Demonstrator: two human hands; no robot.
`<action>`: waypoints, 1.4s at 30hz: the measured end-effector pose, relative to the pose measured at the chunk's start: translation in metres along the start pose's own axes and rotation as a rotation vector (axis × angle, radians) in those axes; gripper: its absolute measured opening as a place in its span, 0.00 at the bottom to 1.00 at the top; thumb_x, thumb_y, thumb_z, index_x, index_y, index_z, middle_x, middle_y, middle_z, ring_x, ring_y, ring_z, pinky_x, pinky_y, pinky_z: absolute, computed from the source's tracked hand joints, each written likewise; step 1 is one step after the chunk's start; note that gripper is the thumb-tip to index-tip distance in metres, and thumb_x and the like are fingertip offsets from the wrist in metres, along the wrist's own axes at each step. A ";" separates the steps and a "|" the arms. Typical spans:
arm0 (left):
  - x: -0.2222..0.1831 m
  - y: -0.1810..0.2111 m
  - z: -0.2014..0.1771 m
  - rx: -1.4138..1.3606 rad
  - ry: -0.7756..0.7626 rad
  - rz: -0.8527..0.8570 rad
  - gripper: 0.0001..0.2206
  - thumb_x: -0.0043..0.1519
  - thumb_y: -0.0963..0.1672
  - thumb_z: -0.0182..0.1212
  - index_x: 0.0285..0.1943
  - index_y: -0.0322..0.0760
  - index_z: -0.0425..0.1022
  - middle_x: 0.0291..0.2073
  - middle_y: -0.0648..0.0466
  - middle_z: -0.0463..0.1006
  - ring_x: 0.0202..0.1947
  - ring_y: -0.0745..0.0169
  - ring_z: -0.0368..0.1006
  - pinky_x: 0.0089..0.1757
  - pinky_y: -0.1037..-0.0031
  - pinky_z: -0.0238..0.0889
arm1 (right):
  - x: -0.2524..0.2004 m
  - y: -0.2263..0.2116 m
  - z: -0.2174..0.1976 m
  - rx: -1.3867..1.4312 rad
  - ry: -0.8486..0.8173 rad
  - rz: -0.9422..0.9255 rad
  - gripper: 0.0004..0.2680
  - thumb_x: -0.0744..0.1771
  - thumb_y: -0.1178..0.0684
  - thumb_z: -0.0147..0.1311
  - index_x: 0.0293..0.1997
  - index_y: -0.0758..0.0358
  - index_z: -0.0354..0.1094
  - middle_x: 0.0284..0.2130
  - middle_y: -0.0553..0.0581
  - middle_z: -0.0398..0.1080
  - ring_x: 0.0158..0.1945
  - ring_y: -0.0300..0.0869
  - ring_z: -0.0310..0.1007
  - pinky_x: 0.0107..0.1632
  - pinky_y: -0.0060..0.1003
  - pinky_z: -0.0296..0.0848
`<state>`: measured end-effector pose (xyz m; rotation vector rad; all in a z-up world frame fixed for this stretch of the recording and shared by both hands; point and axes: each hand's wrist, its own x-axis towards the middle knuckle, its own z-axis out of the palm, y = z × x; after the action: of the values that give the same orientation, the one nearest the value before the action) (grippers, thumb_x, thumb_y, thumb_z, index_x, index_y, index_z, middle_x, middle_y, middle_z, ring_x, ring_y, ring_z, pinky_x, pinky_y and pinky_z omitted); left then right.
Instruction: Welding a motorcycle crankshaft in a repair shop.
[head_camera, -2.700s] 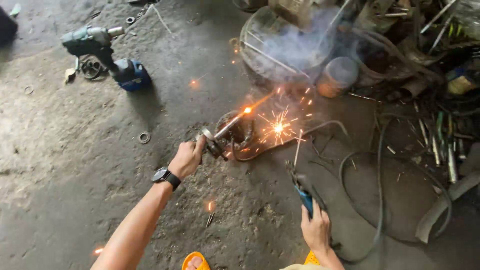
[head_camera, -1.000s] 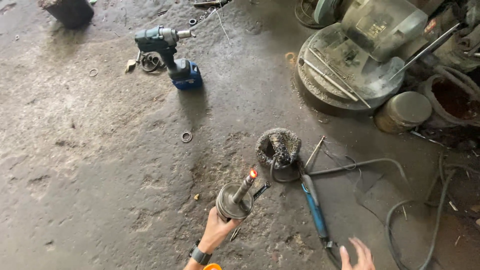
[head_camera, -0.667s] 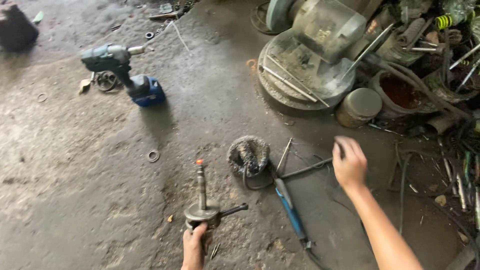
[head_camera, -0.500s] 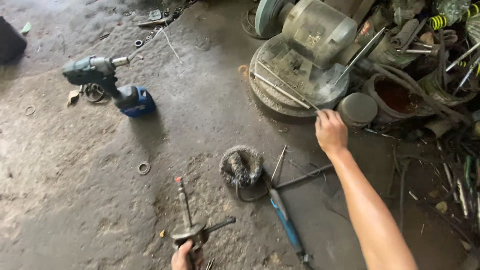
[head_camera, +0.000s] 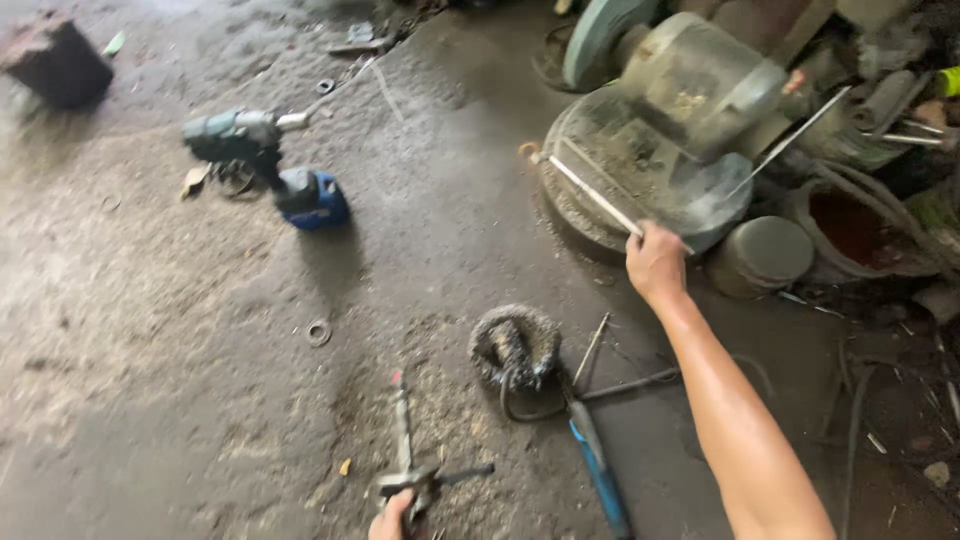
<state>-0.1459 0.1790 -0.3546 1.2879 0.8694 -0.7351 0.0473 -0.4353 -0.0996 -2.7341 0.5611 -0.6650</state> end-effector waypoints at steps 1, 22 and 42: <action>-0.022 0.023 0.019 -0.006 0.021 -0.031 0.22 0.54 0.53 0.67 0.29 0.25 0.75 0.14 0.47 0.68 0.11 0.55 0.62 0.19 0.65 0.51 | 0.002 -0.018 -0.010 0.353 0.031 0.166 0.05 0.69 0.59 0.52 0.42 0.71 0.74 0.29 0.65 0.75 0.31 0.53 0.77 0.34 0.45 0.74; -0.099 0.158 0.036 -0.210 -0.226 -0.137 0.21 0.58 0.58 0.61 0.32 0.40 0.70 0.19 0.59 0.65 0.14 0.71 0.58 0.19 0.76 0.51 | -0.066 -0.388 -0.195 0.466 -0.522 -0.206 0.07 0.66 0.53 0.61 0.32 0.65 0.77 0.18 0.55 0.76 0.19 0.36 0.73 0.18 0.33 0.67; -0.124 0.179 0.033 -0.352 -0.438 -0.184 0.34 0.59 0.68 0.45 0.35 0.38 0.73 0.17 0.61 0.63 0.11 0.76 0.53 0.17 0.82 0.48 | -0.278 -0.402 0.048 1.092 -0.151 0.480 0.10 0.69 0.60 0.48 0.51 0.78 0.73 0.35 0.61 0.79 0.36 0.40 0.81 0.40 0.33 0.80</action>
<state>-0.0498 0.1706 -0.1566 0.7031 0.7218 -0.9199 -0.0350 0.0486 -0.1081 -1.5407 0.5546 -0.4322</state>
